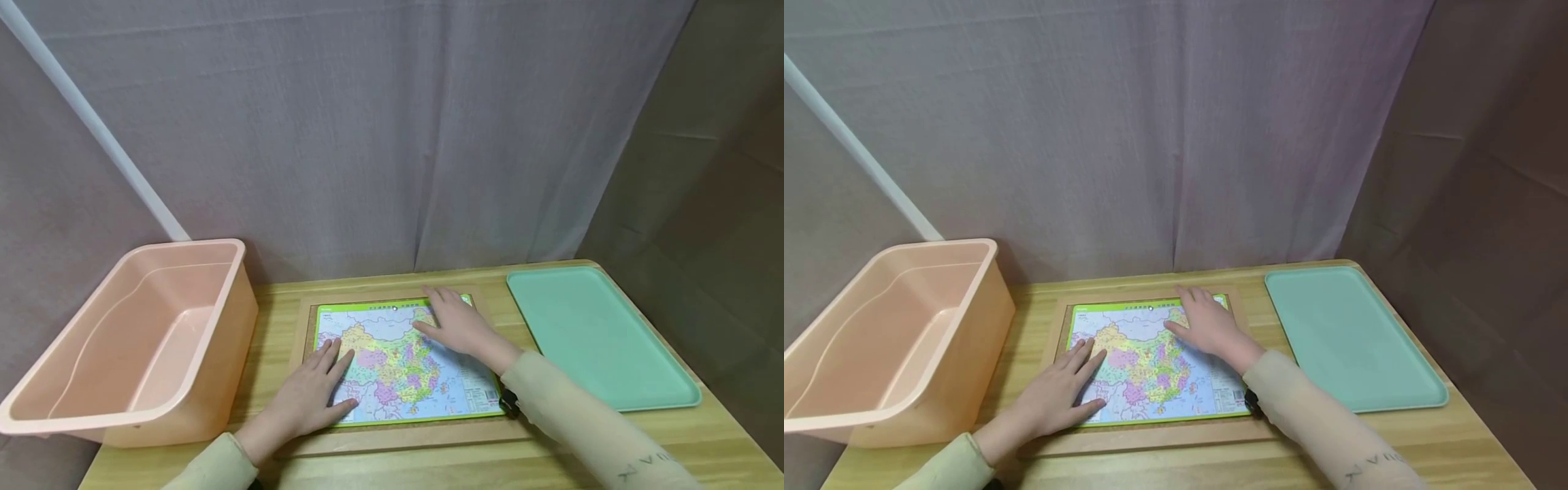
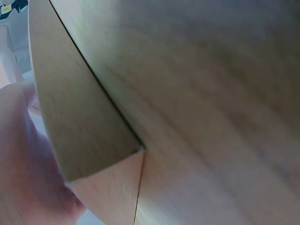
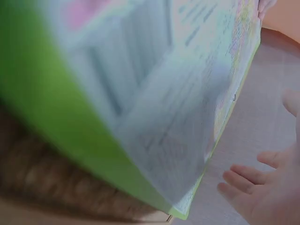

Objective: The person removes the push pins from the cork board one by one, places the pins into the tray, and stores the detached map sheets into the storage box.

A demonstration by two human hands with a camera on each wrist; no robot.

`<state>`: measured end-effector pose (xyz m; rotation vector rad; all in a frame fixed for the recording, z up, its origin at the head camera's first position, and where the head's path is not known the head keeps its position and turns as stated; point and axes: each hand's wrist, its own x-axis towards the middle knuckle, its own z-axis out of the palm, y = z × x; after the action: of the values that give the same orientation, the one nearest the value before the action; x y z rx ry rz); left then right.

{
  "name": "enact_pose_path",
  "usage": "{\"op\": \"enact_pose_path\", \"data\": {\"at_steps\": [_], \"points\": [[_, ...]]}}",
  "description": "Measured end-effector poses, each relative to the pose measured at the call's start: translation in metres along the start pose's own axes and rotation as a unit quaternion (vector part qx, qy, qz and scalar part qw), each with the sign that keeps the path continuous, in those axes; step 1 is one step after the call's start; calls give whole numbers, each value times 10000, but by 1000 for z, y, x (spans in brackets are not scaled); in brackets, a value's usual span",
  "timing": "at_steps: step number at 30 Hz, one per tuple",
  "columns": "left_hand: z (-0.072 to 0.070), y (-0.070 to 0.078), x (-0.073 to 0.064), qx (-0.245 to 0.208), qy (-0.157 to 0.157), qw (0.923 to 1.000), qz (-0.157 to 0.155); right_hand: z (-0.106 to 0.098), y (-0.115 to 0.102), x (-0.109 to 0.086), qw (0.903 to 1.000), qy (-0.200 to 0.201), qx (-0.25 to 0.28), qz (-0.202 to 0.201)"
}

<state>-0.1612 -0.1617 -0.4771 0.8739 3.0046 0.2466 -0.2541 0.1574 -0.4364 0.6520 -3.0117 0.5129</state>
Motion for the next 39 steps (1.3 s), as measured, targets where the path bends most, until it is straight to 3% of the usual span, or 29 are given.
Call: {"op": "enact_pose_path", "data": {"at_steps": [13, 21, 39], "points": [[0, -1, -1, 63, -32, 10000, 41, 8, -5, 13, 9959, -151, 887, 10], [2, -2, 0, 85, -52, 9999, 47, 14, -6, 21, 9882, -88, 1515, 199], [0, 0, -1, 115, -101, 9999, 33, 30, -12, 40, 9743, -25, 2216, 402]]}}
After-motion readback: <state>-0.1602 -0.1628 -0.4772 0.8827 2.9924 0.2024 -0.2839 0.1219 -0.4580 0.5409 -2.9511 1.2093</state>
